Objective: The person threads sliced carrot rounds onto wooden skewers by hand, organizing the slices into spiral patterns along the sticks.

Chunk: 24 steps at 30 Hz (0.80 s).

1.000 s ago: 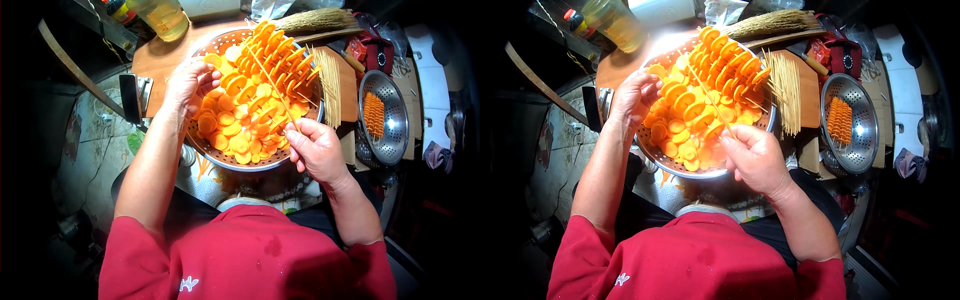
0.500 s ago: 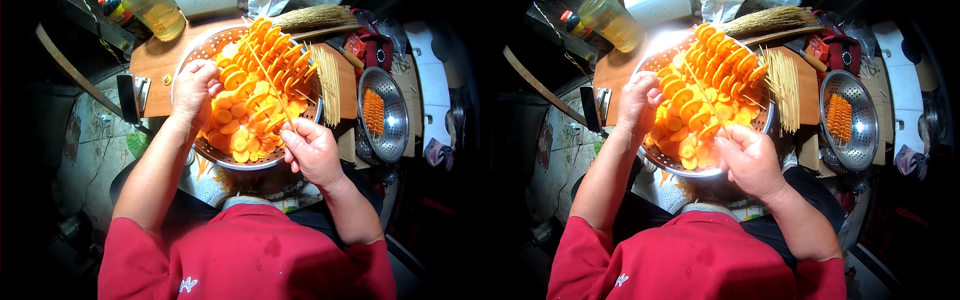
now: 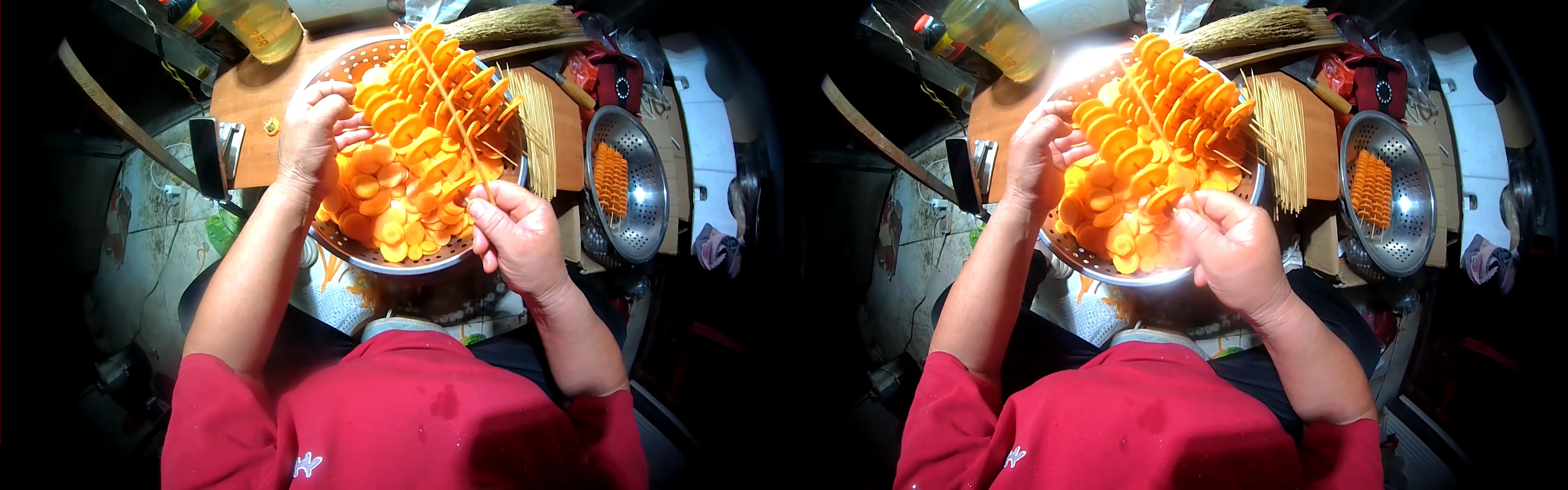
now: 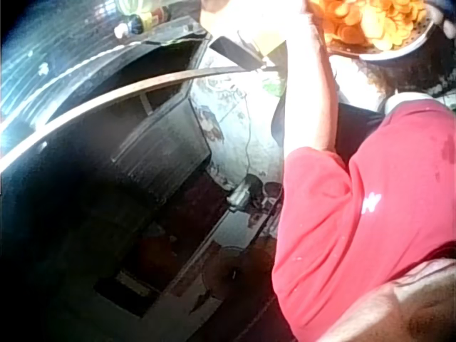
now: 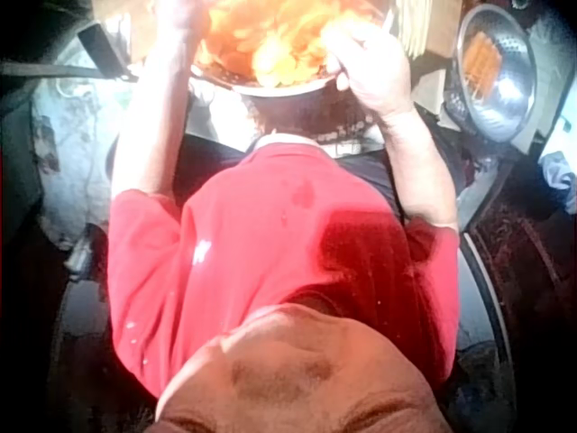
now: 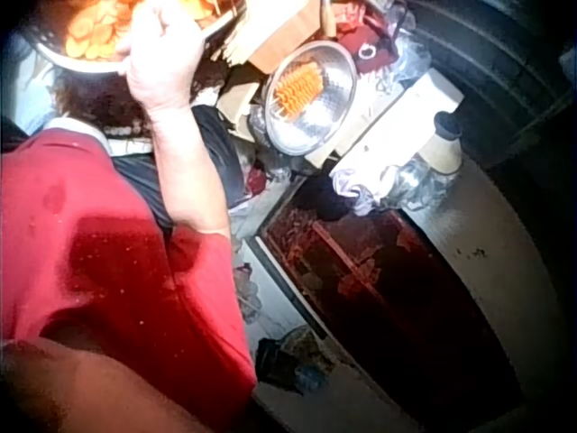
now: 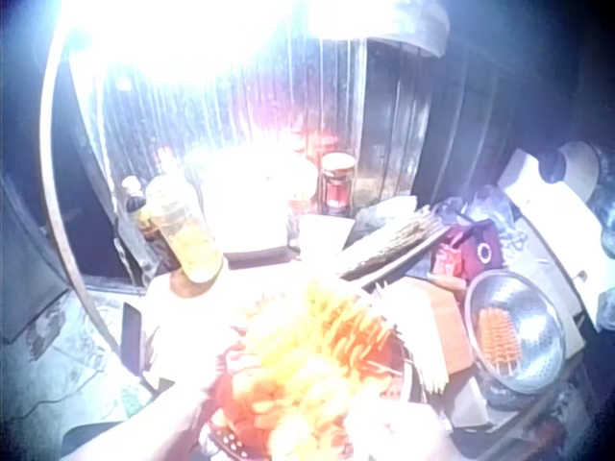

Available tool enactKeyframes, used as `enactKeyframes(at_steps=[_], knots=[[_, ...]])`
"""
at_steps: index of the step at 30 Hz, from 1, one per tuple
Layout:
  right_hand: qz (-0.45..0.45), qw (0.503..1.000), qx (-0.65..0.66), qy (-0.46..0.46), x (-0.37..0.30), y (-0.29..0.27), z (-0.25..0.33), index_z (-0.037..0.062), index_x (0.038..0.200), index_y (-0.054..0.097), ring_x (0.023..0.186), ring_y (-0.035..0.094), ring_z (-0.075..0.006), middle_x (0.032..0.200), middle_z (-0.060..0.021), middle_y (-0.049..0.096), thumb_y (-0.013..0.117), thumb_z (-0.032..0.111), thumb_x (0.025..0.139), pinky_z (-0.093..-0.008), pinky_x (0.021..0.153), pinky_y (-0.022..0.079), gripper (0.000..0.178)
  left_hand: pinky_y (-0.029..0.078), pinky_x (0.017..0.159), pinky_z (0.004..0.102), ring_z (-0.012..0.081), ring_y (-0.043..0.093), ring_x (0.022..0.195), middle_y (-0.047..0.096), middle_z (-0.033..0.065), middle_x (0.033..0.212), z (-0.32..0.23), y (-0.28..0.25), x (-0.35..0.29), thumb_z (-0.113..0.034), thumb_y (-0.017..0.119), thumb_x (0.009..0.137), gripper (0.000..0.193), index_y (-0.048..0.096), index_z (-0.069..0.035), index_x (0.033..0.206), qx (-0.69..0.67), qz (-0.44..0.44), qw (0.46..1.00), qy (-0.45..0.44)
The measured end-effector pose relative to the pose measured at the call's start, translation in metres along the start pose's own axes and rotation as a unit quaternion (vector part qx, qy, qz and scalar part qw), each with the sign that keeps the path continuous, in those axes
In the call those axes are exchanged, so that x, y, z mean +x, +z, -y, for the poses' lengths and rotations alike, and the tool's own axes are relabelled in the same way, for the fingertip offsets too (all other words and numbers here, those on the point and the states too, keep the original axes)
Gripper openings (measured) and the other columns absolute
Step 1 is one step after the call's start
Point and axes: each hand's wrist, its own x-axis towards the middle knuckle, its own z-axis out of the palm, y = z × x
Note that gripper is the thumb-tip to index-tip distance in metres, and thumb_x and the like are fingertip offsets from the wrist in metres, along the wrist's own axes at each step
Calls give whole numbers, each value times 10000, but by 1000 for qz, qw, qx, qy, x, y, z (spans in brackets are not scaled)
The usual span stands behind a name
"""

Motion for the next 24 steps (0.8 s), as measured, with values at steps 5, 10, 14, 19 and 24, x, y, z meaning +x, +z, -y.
enactKeyframes(at_steps=[5,10,14,19,24], knots=[[-6,1000,17,-16,1,-3,-1,-8,1009,571,420,446,-30,615,-5,540,533,135,933,-138,390,360,166,513,647,265,166,647,745,623,57,807,33,-17,19,-108,586,809,124,612,-33,904,332,40,942,37],[-15,1000,20,5,-1,-4,1,2,960,617,442,443,-16,640,19,565,546,153,920,-146,416,346,171,510,726,377,321,644,822,652,187,889,43,0,2,-139,698,735,255,632,3,936,666,62,732,128],[-12,1000,14,-2,-3,-6,1,3,958,618,444,441,-14,634,21,562,540,157,922,-147,414,343,176,509,658,360,259,627,686,627,94,686,39,-3,7,-133,688,729,101,624,-69,772,584,40,806,91],[27,999,-4,25,-5,-8,-2,1,971,613,447,442,-20,615,16,554,527,169,924,-157,419,350,195,473,489,253,144,596,572,596,34,701,5,-14,17,-70,637,788,74,570,-74,817,107,21,987,-118],[32,999,-6,41,-4,-3,2,0,990,609,451,444,-26,624,9,547,527,168,922,-163,419,349,199,556,601,232,119,616,666,605,42,847,-7,-19,15,-54,631,806,274,549,-35,1067,-17,-29,998,-60]])
